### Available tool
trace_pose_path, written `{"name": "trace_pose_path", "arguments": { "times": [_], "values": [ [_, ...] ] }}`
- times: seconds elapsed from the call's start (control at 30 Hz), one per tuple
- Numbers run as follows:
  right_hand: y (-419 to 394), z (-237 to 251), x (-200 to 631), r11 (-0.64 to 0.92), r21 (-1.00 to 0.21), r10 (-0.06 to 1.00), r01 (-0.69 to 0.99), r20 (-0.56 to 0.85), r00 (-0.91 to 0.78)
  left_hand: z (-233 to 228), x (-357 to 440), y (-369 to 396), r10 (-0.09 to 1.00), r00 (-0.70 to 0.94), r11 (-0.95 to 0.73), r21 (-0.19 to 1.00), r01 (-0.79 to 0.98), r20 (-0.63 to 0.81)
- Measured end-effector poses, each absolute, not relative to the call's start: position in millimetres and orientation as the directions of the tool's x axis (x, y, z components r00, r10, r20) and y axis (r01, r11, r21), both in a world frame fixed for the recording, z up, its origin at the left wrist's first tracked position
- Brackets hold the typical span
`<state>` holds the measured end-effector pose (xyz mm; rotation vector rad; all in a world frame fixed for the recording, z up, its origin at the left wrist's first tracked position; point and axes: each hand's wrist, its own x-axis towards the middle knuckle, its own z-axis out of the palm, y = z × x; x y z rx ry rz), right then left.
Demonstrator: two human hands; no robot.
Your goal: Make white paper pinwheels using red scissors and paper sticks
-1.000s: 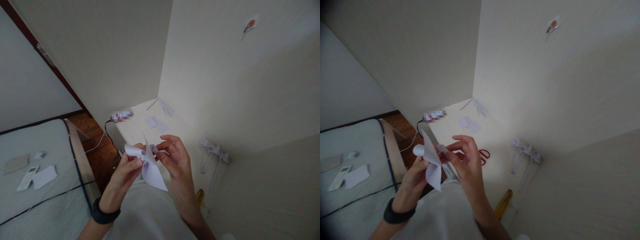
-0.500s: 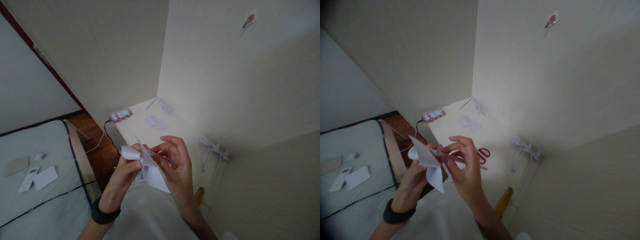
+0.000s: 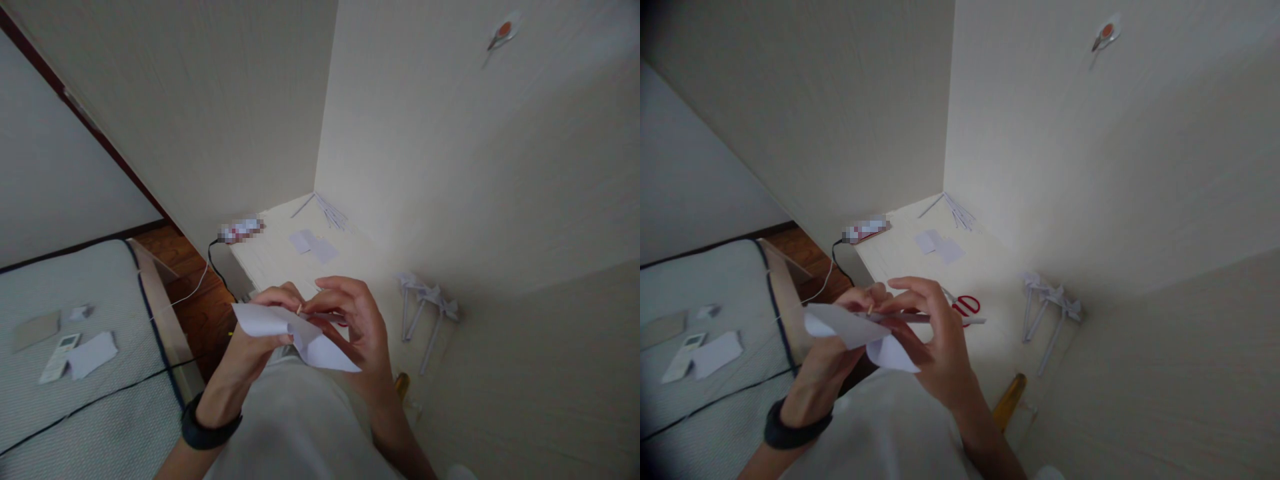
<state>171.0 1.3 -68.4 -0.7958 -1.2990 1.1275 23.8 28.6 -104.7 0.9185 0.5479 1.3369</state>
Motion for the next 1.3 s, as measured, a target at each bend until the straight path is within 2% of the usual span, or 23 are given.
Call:
{"name": "trace_pose_path", "arguments": {
  "times": [0.27,0.63,0.73,0.87,1.03,1.3],
  "values": [
    [5.7,-74.8,168.5,0.181,-0.943,0.967,-0.278,0.222,-0.125,-102.9,24.7,25.9,0.960,0.133,-0.144,0.844,-0.517,0.245],
    [12.2,-80.8,166.2,0.227,-0.952,0.964,-0.206,0.250,-0.095,-99.7,24.6,23.5,0.981,0.017,-0.163,0.873,-0.459,0.193],
    [13.2,-80.4,167.5,0.213,-0.960,0.963,-0.182,0.238,-0.126,-100.7,25.0,23.8,0.992,-0.012,-0.119,0.873,-0.473,0.128],
    [15.3,-86.0,168.1,0.128,-0.982,0.974,-0.142,0.151,-0.167,-97.6,25.9,24.9,0.996,-0.090,-0.070,0.852,-0.519,0.027],
    [21.8,-95.6,172.2,0.097,-0.994,0.985,-0.056,0.104,-0.141,-93.8,25.9,28.0,0.982,-0.171,-0.037,0.811,-0.584,-0.079],
    [26.8,-97.7,177.4,0.023,-0.999,0.987,0.032,0.018,-0.157,-97.2,27.4,30.2,0.972,-0.199,-0.028,0.773,-0.633,-0.128]
  ]
}}
